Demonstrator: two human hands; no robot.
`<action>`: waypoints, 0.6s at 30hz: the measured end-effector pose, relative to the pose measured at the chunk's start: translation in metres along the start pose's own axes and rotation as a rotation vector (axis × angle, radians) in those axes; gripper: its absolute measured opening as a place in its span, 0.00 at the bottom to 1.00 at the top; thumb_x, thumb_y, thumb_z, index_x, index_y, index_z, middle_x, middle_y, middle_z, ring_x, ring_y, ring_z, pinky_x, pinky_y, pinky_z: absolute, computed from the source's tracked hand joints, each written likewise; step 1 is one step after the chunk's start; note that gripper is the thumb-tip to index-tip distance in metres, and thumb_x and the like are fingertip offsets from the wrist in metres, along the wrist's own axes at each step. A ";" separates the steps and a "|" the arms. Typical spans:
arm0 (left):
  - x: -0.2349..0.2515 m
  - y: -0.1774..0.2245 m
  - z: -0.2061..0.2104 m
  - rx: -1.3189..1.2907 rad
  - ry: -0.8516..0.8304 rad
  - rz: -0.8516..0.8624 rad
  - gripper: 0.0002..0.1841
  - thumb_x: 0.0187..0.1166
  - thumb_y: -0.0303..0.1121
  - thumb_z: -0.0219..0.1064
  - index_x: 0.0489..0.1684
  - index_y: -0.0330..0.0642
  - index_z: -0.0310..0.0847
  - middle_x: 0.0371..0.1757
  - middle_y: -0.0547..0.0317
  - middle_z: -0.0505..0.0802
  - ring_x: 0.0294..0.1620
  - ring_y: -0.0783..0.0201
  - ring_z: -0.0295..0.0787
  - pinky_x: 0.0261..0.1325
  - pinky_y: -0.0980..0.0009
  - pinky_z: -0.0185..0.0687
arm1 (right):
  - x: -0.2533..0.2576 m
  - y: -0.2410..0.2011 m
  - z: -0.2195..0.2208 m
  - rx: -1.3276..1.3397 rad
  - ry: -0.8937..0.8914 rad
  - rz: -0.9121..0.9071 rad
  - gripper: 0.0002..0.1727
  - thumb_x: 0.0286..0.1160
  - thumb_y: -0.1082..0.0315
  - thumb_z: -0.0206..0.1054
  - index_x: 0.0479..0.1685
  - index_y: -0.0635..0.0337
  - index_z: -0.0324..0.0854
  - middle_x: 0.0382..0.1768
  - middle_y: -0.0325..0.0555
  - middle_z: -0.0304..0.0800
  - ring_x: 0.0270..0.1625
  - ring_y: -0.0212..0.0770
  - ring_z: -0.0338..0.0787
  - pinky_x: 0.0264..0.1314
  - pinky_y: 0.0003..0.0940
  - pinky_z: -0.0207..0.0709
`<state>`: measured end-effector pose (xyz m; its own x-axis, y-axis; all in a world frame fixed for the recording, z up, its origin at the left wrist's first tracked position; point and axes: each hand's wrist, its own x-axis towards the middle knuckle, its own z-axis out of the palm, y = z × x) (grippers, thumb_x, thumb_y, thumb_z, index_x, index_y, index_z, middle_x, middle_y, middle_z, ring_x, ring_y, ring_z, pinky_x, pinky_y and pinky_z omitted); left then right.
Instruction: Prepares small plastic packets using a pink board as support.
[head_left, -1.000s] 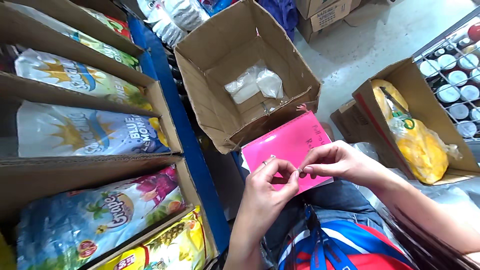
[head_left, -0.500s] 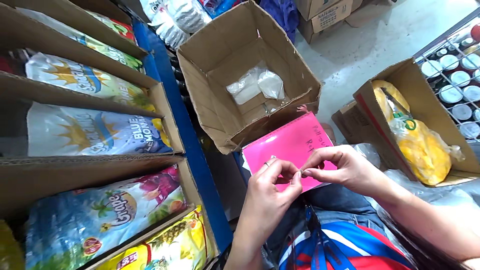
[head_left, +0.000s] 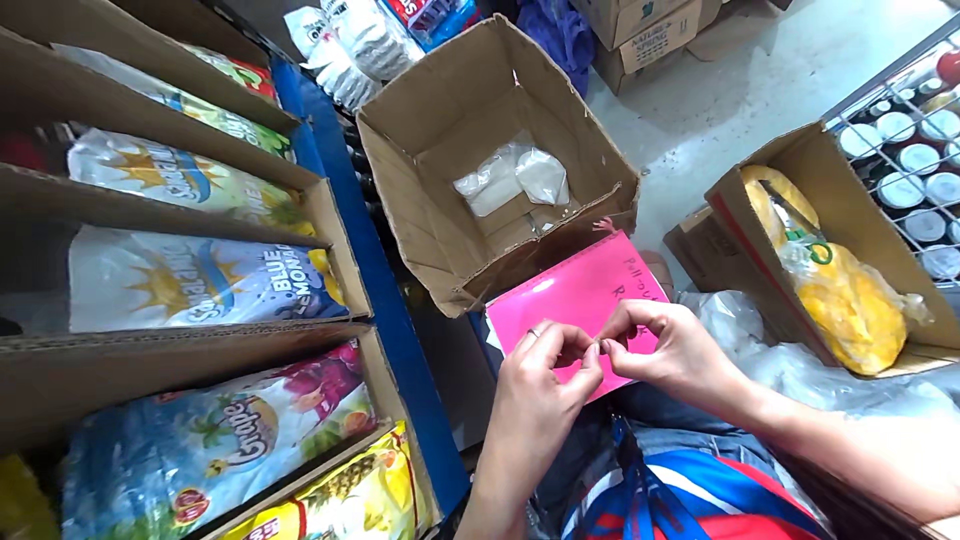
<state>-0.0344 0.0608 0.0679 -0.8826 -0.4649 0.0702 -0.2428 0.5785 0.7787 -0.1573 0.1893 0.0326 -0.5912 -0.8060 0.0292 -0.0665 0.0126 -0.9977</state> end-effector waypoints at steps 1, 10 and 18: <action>0.000 0.000 0.000 0.000 -0.001 -0.002 0.05 0.71 0.31 0.71 0.34 0.39 0.89 0.35 0.61 0.91 0.38 0.80 0.88 0.44 0.87 0.84 | 0.000 0.000 0.000 -0.001 0.000 -0.002 0.03 0.64 0.72 0.69 0.30 0.61 0.87 0.32 0.31 0.88 0.37 0.13 0.81 0.42 0.09 0.73; 0.003 0.000 -0.003 -0.055 0.005 -0.016 0.05 0.71 0.30 0.70 0.34 0.38 0.88 0.36 0.62 0.91 0.38 0.82 0.88 0.43 0.88 0.84 | 0.000 0.001 -0.004 0.094 -0.033 0.051 0.05 0.70 0.71 0.67 0.35 0.59 0.89 0.35 0.28 0.92 0.39 0.14 0.85 0.46 0.12 0.78; 0.005 0.001 -0.005 -0.092 -0.015 -0.026 0.05 0.73 0.30 0.70 0.36 0.38 0.88 0.36 0.63 0.91 0.38 0.83 0.88 0.43 0.88 0.85 | 0.003 -0.004 -0.009 0.147 -0.056 0.115 0.05 0.72 0.71 0.68 0.36 0.57 0.90 0.34 0.26 0.92 0.37 0.14 0.85 0.43 0.12 0.79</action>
<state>-0.0374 0.0560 0.0722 -0.8824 -0.4686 0.0409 -0.2280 0.5022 0.8342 -0.1660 0.1926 0.0372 -0.5421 -0.8361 -0.0848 0.1193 0.0233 -0.9926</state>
